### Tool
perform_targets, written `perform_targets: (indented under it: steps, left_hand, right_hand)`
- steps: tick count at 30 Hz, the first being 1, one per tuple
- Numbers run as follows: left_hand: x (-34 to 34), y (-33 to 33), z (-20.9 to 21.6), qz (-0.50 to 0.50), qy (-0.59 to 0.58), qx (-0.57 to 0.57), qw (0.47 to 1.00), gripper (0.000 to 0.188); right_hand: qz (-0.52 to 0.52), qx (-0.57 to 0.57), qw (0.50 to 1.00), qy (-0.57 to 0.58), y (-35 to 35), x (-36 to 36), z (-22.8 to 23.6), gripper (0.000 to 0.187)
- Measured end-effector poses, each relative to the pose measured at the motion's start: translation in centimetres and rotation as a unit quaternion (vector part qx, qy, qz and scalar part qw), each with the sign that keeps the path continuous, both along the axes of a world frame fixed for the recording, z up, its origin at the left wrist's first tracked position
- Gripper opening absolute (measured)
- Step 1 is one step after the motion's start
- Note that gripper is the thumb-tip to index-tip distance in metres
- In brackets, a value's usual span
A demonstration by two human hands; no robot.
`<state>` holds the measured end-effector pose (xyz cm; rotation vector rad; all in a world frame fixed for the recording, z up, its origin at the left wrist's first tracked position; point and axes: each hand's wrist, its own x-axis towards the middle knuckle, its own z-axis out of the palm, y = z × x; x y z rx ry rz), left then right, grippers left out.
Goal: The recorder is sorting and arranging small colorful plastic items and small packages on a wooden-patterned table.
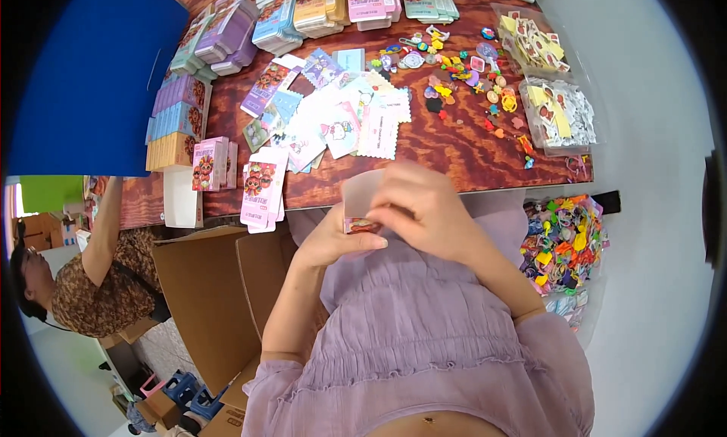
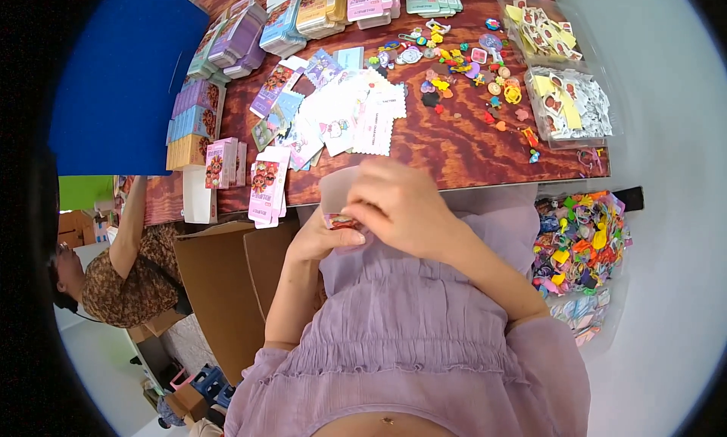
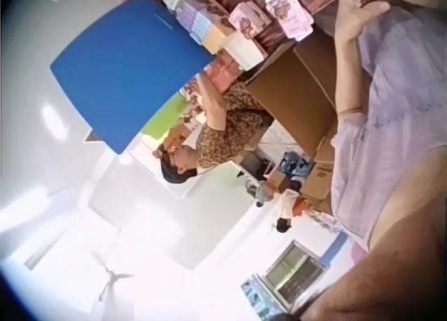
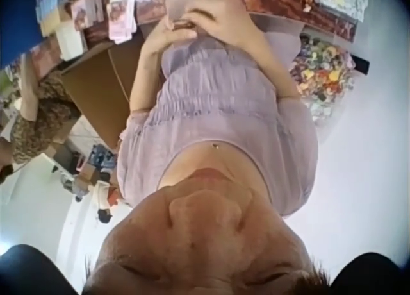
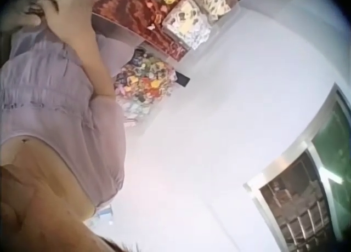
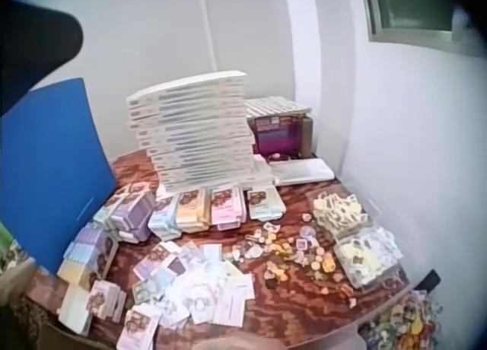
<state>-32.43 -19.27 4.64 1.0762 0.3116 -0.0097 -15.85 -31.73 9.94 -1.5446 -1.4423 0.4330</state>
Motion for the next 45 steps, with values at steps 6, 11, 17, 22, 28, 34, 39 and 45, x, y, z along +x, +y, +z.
perform_targets:
  steps: [6,11,17,22,28,34,39,45]
  left_hand:
    - [0.1,-1.1,-0.9,0.107,0.020,-0.053,0.993,0.062]
    - [0.0,-2.1,-1.3,0.087,-0.034,-0.150,0.984,0.067]
    - [0.1,-3.1,0.8,0.203,-0.002,0.122,0.972,0.036]
    - [0.4,-3.9,1.4,0.263,-0.019,0.383,0.886,0.044]
    - [-0.3,-2.9,0.7,0.223,-0.020,0.311,0.924,0.041]
    - [0.1,-3.3,0.9,0.218,-0.009,0.268,0.938,0.059]
    - [-0.4,-2.9,1.7,0.166,0.027,0.257,0.952,0.065]
    - [-0.5,-2.6,1.0,0.169,0.030,0.234,0.957,0.070]
  right_hand:
    - [-0.034,0.073,0.983,0.164,-0.5,0.3,-1.9,0.025]
    - [0.031,-0.021,0.961,0.273,-1.2,0.2,-3.6,0.020]
    - [-0.075,0.007,0.954,0.290,-1.3,-0.2,-3.6,0.020]
    - [-0.100,0.044,0.927,0.358,-1.0,-0.6,-2.9,0.027]
    - [-0.008,0.014,0.947,0.321,-1.4,0.9,-3.6,0.018]
    - [-0.045,-0.068,0.919,0.386,-1.0,0.5,-3.6,0.008]
    - [-0.048,-0.102,0.883,0.456,-1.0,1.8,-3.5,0.005]
    - [-0.013,-0.151,0.936,0.318,-1.1,2.0,-2.8,0.010]
